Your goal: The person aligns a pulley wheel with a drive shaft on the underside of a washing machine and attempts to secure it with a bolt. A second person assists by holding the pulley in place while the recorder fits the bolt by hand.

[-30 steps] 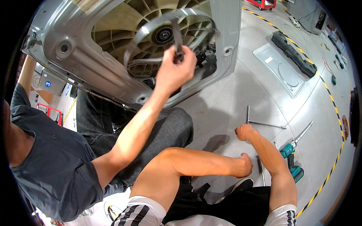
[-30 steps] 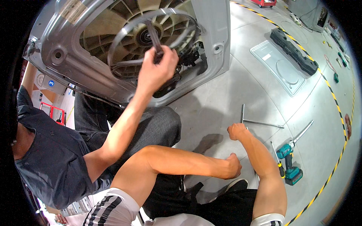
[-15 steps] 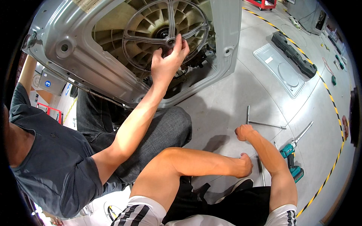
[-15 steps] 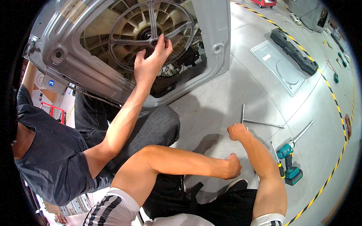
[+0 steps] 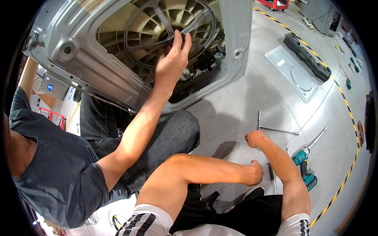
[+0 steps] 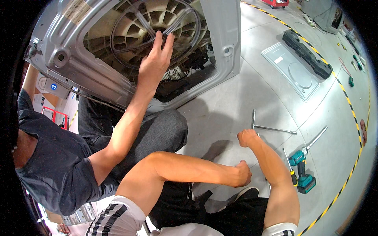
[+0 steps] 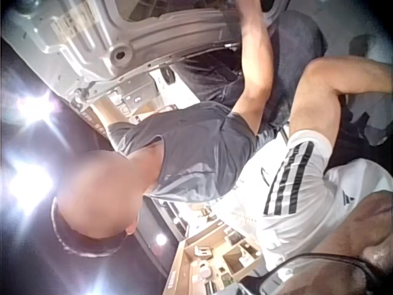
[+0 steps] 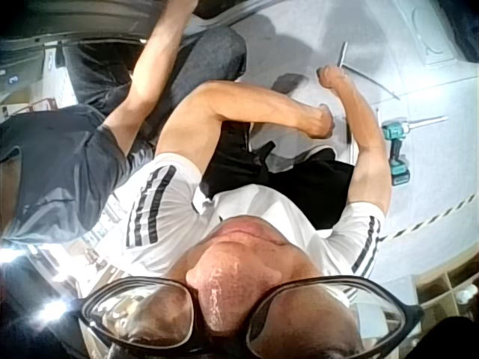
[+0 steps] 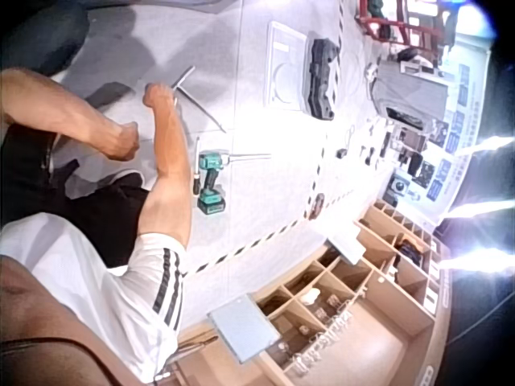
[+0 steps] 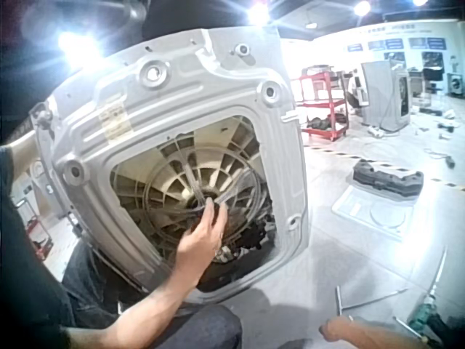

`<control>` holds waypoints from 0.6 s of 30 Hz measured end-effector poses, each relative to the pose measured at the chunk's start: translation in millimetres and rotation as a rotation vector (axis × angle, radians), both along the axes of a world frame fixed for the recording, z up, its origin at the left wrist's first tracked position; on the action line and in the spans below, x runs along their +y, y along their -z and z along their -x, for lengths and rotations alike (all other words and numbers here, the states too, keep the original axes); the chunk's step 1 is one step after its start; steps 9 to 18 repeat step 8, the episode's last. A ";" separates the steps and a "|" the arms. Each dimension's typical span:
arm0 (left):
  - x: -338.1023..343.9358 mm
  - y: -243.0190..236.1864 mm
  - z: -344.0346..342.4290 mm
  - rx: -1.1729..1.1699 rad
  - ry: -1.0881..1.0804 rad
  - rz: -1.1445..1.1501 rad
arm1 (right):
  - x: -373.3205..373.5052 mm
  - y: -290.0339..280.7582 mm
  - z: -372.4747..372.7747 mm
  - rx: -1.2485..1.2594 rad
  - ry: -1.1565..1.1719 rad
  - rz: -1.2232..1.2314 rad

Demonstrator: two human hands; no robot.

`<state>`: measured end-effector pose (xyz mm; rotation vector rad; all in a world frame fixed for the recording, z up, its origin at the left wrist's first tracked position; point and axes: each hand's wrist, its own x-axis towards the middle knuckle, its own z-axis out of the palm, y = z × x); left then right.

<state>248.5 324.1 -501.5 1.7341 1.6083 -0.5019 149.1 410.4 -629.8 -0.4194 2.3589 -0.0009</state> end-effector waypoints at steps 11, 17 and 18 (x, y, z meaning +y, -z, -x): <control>-1.0 1.8 0.9 -0.018 -0.003 0.044 | -0.2 2.2 0.5 0.004 -0.010 0.004; -1.0 1.8 0.9 -0.018 -0.003 0.044 | -0.2 2.2 0.5 0.004 -0.010 0.004; -1.0 1.8 0.9 -0.018 -0.003 0.044 | -0.2 2.2 0.5 0.004 -0.010 0.004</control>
